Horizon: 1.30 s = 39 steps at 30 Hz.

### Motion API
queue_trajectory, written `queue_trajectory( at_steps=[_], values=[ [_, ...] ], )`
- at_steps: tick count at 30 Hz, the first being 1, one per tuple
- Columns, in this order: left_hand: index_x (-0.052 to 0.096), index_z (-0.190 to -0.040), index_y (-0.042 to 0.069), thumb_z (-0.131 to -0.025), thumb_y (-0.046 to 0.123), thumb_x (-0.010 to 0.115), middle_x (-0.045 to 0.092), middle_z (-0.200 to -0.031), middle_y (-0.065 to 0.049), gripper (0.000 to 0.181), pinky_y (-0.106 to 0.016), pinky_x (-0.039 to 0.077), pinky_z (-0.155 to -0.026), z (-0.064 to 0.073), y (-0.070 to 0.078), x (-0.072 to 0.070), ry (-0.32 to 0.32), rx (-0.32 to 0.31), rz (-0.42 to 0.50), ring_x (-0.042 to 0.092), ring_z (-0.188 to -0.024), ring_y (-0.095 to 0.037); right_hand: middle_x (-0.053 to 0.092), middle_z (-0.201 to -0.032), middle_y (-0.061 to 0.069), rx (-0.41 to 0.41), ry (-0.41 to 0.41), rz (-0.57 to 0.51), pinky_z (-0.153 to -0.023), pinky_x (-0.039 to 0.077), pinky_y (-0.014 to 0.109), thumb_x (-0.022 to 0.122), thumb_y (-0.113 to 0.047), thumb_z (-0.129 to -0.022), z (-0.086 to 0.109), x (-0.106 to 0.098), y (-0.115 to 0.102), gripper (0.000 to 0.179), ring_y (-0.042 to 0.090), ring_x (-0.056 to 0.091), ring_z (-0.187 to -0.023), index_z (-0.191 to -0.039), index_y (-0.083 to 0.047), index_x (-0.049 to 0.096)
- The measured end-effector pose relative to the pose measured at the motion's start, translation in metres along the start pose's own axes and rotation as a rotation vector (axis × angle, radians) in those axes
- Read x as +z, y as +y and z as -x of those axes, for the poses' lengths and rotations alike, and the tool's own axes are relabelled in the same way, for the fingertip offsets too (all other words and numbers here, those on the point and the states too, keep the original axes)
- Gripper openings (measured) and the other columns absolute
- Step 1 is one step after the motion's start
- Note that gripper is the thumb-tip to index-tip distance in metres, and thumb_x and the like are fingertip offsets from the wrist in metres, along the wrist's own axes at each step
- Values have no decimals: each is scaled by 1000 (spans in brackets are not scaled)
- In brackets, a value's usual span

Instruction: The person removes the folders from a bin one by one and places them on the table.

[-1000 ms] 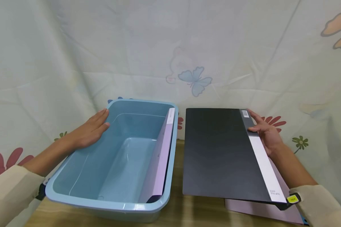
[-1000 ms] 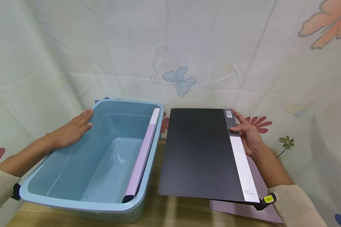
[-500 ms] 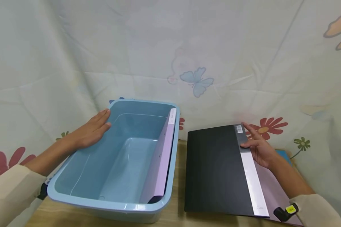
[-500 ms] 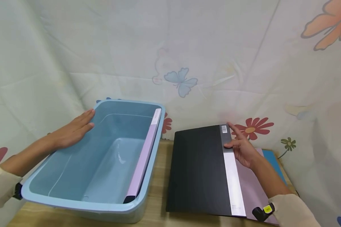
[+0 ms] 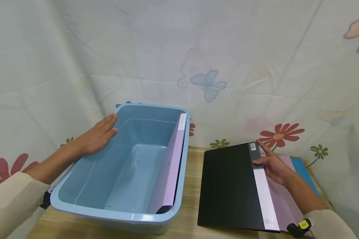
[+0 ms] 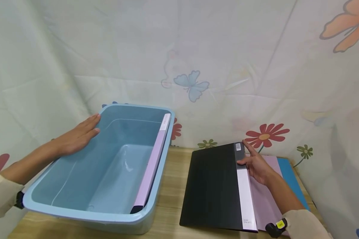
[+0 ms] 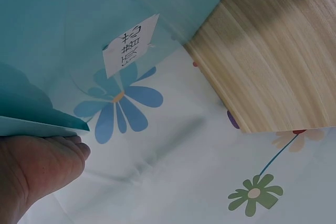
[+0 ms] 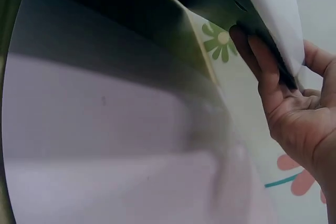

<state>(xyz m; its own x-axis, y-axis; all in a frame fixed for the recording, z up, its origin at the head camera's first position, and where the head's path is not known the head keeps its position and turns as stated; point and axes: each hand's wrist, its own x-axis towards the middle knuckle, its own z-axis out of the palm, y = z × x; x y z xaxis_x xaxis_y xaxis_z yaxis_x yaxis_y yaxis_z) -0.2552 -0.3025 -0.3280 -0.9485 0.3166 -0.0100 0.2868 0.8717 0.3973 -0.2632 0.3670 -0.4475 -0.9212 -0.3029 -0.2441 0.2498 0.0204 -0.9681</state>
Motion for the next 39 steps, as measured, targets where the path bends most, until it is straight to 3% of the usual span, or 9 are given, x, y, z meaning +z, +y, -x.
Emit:
queue_trajectory(
  at_steps=[5,10,12,18,23,27,30,34,39],
  values=[
    [-2,-180,1,-123,42,30,-5,-189,-28,77,-85,3,-134,0,0,0,0,1,0,-5,-175,-55,21,-182,37,50,51,189,-95,70,43,60,-8,-112,-1,-4,11,106,31,80,-124,-179,-36,-18],
    [-1,-179,0,-123,41,30,-4,-189,-28,76,-84,4,-135,0,0,-1,1,1,-9,-5,-175,-55,20,-177,46,66,120,464,-108,63,67,69,-15,-107,-1,-4,14,111,61,54,-146,-180,-25,-13],
    [-1,-179,0,-123,42,29,-5,-189,-28,76,-84,4,-135,0,0,-1,1,1,-12,-5,-175,-55,29,-172,47,47,146,584,-108,62,69,73,-18,-104,-1,-2,14,112,62,52,-144,-181,-18,-8],
    [-3,-180,1,-123,42,29,-6,-189,-28,77,-85,3,-134,0,0,0,0,-7,-11,-6,-175,-55,57,-149,43,-34,218,843,-94,65,50,85,-22,-96,1,3,18,109,50,65,-123,-178,2,18],
    [-2,-180,0,-123,41,29,-6,-189,-28,76,-85,3,-135,0,0,0,-1,-5,-16,-6,-175,-55,55,-154,44,-102,295,975,-101,63,72,91,-21,-88,-1,10,20,97,64,64,-128,-168,8,43],
    [-2,-179,0,-124,40,29,-6,-189,-28,76,-84,3,-135,-1,0,-1,-1,-6,-22,-6,-175,-55,54,-157,43,-219,339,1045,-120,42,81,92,-21,-87,-10,17,24,80,68,55,-138,-153,11,59],
    [-2,-179,-1,-124,39,29,-6,-189,-29,75,-84,3,-135,-2,0,-1,0,-5,-21,-6,-175,-56,57,-151,41,-313,320,1068,-112,35,82,93,-30,-89,-25,22,36,75,64,50,-136,-148,8,65],
    [-2,-179,-1,-124,40,29,-6,-189,-29,76,-84,3,-135,-2,0,-1,-4,-5,-18,-6,-175,-56,58,-154,34,-392,225,1138,-105,48,79,94,-56,-85,-43,38,59,86,58,51,-138,-150,-6,69],
    [-2,-179,-1,-123,41,29,-6,-189,-28,77,-84,4,-135,-1,2,-1,-5,-10,-15,-6,-175,-56,47,-171,31,-331,-17,1197,-114,41,87,94,-63,-85,-32,95,44,97,64,42,-155,-162,-13,61]
  ],
)
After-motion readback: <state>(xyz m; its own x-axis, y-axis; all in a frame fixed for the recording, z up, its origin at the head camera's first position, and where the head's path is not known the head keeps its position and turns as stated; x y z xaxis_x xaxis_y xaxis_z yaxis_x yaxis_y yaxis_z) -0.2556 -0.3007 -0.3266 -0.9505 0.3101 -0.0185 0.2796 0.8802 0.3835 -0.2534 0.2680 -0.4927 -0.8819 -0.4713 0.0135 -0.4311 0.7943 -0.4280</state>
